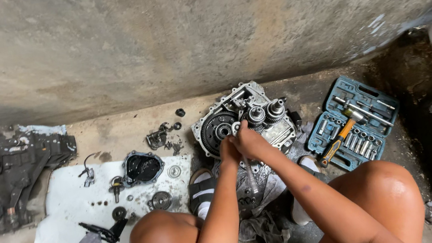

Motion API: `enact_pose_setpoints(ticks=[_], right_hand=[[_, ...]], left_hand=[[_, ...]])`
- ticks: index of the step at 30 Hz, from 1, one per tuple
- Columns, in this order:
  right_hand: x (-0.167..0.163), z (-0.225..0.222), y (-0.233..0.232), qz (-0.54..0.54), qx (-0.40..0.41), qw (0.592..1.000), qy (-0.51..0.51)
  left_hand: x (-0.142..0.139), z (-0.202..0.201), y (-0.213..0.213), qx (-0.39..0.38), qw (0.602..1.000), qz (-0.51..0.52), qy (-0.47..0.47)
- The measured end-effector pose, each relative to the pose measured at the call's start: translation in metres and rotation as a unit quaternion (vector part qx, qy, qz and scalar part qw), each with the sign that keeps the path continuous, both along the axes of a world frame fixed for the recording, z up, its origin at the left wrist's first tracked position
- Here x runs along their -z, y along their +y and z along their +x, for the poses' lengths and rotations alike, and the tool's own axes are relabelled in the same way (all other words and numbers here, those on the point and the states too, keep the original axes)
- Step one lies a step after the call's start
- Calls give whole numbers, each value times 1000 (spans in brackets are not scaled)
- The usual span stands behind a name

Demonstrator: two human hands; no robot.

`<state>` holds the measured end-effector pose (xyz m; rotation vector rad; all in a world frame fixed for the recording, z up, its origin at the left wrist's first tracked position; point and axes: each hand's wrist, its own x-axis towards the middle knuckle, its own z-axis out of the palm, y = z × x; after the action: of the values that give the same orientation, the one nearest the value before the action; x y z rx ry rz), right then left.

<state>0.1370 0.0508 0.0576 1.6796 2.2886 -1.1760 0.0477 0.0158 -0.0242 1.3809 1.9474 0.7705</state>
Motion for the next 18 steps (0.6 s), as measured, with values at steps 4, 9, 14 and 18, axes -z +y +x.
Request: enact_pose_setpoints(ticks=[4, 9, 14, 18], right_hand=[[-2, 14, 7, 98, -106, 989, -40], [3, 25, 6, 293, -178, 936, -73], [8, 23, 3, 67, -14, 996, 63], [8, 21, 1, 36, 18, 994, 101]], left_hand=[[-3, 1, 2, 8, 999, -26, 43], [-14, 4, 6, 152, 964, -28, 215], [-22, 3, 2, 29, 997, 7, 75], [-25, 4, -3, -7, 997, 61, 38]])
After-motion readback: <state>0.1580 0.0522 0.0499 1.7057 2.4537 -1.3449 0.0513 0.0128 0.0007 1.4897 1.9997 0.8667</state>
